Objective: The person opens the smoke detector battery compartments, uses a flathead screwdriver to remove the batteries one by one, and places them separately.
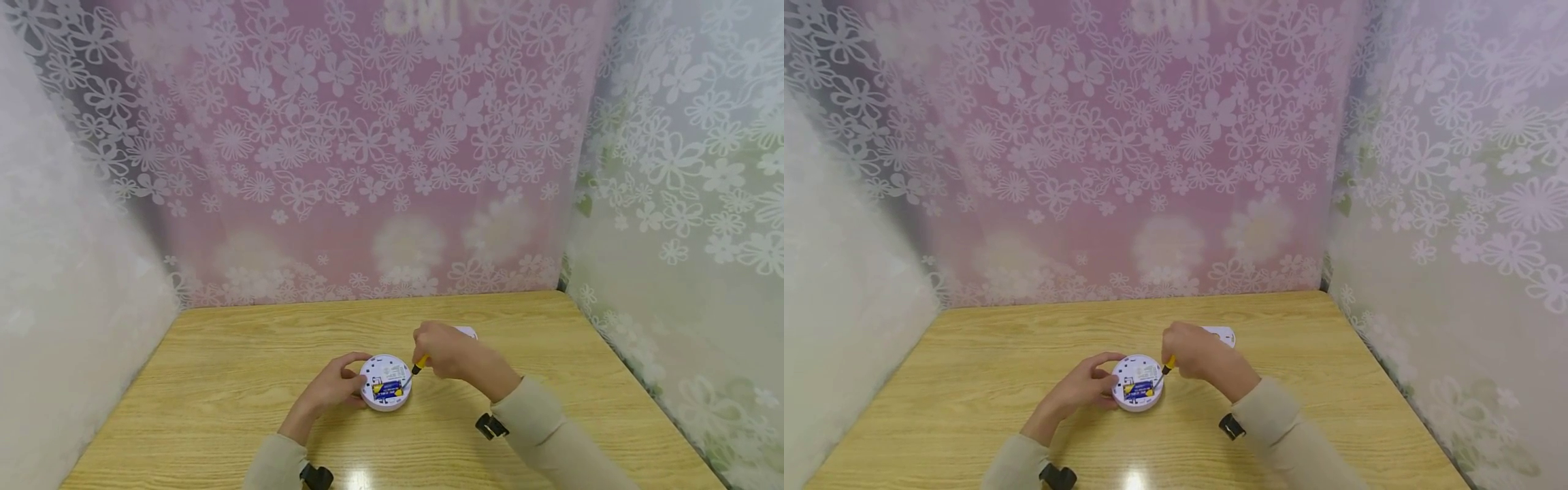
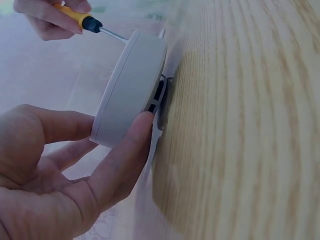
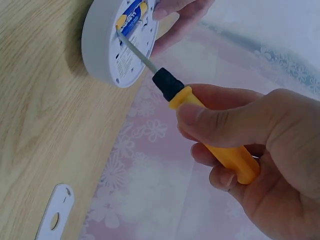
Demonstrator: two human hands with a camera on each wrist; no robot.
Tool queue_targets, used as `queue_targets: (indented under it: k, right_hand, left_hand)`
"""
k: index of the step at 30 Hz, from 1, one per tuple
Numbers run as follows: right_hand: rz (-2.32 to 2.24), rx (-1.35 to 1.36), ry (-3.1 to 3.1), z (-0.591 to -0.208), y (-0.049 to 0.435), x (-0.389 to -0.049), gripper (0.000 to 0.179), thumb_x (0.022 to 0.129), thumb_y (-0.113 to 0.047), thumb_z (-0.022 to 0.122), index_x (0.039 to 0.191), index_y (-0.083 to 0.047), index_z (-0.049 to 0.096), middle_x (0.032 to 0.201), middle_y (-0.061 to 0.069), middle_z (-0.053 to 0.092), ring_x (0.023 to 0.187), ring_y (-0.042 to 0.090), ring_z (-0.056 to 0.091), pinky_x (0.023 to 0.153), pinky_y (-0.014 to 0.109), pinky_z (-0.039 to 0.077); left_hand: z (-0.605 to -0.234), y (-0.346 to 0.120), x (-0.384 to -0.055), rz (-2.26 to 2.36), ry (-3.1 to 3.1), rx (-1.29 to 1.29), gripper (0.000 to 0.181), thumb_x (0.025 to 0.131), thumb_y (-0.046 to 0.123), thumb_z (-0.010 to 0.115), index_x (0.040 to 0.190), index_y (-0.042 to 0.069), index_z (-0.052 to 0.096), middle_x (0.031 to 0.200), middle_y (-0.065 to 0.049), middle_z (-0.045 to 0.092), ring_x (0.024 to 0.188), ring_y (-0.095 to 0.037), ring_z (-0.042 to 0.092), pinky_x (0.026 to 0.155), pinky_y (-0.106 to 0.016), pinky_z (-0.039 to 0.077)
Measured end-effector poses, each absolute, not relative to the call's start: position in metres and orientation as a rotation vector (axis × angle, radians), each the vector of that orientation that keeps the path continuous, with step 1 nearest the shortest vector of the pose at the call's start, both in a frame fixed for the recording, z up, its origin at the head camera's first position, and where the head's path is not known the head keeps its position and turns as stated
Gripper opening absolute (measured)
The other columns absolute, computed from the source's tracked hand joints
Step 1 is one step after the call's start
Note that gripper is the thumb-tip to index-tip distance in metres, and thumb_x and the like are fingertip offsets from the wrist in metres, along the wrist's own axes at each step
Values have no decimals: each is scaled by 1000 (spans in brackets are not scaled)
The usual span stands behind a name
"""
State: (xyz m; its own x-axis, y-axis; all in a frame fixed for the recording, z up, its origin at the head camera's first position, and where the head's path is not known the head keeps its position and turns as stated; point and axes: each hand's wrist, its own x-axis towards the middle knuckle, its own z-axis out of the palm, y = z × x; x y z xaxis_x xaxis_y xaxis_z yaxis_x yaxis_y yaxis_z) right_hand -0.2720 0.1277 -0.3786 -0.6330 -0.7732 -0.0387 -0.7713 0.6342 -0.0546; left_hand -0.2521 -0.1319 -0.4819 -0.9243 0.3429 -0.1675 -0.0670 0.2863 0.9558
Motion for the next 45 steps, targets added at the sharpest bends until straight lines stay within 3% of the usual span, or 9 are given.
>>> queue_targets:
  k: [6,12,15,19,24,31,34,40,45]
  right_hand:
    - [-83,-1349,2800,-384,130,-274,21,86,3,78,98,-14,85,88,0,68,82,13,54,74,24,52]
    - [-408,-1333,2755,-402,151,-287,22,88,4,76,103,-11,84,90,0,67,79,8,49,68,20,43]
    - [-557,-1349,2728,-415,162,-293,23,88,4,76,105,-10,84,90,0,69,80,8,52,68,21,46]
    - [-724,-1365,2699,-432,175,-297,23,85,5,78,105,-6,83,90,2,70,81,13,61,67,20,51]
    - [-810,-1368,2682,-444,182,-298,23,83,6,80,105,-2,81,87,4,71,78,23,65,64,17,49]
    - [-440,-1397,2833,-416,164,-283,25,85,3,79,104,-12,84,85,-2,65,76,10,51,65,19,45]
    - [-160,-1383,2883,-398,147,-272,25,85,3,79,99,-16,85,84,-2,64,76,10,45,66,21,45]
    - [295,-1393,2940,-379,117,-254,24,83,4,79,86,-20,83,85,-2,71,80,15,53,74,24,53]
    - [469,-1436,2959,-377,103,-251,16,84,-4,81,79,-19,79,81,-3,69,77,15,52,69,24,50]
  left_hand:
    - [-483,-130,-251,1712,2160,267,49,104,6,56,152,8,47,107,-24,65,72,-23,72,70,-41,67]
    - [-483,-130,-250,1689,2200,253,48,105,5,55,152,7,47,108,-25,64,75,-24,71,68,-43,67]
    - [-482,-129,-250,1677,2215,249,47,105,5,54,151,8,48,106,-24,64,74,-23,70,66,-42,67]
    - [-483,-129,-251,1676,2220,258,46,105,5,54,151,8,49,104,-23,64,74,-22,70,66,-42,67]
    - [-483,-128,-251,1675,2244,239,45,105,4,55,150,9,51,106,-23,64,75,-22,70,68,-43,67]
    - [-483,-126,-249,1678,2268,230,45,103,3,57,147,7,53,107,-23,63,75,-22,70,68,-43,67]
    - [-482,-124,-248,1679,2272,228,45,102,3,58,146,6,54,107,-24,63,75,-22,70,69,-43,67]
    - [-479,-121,-246,1693,2260,220,45,102,2,58,146,5,53,105,-23,61,74,-24,71,69,-44,67]
    - [-479,-119,-245,1694,2263,220,44,102,2,58,146,4,53,104,-22,61,74,-24,70,68,-44,67]
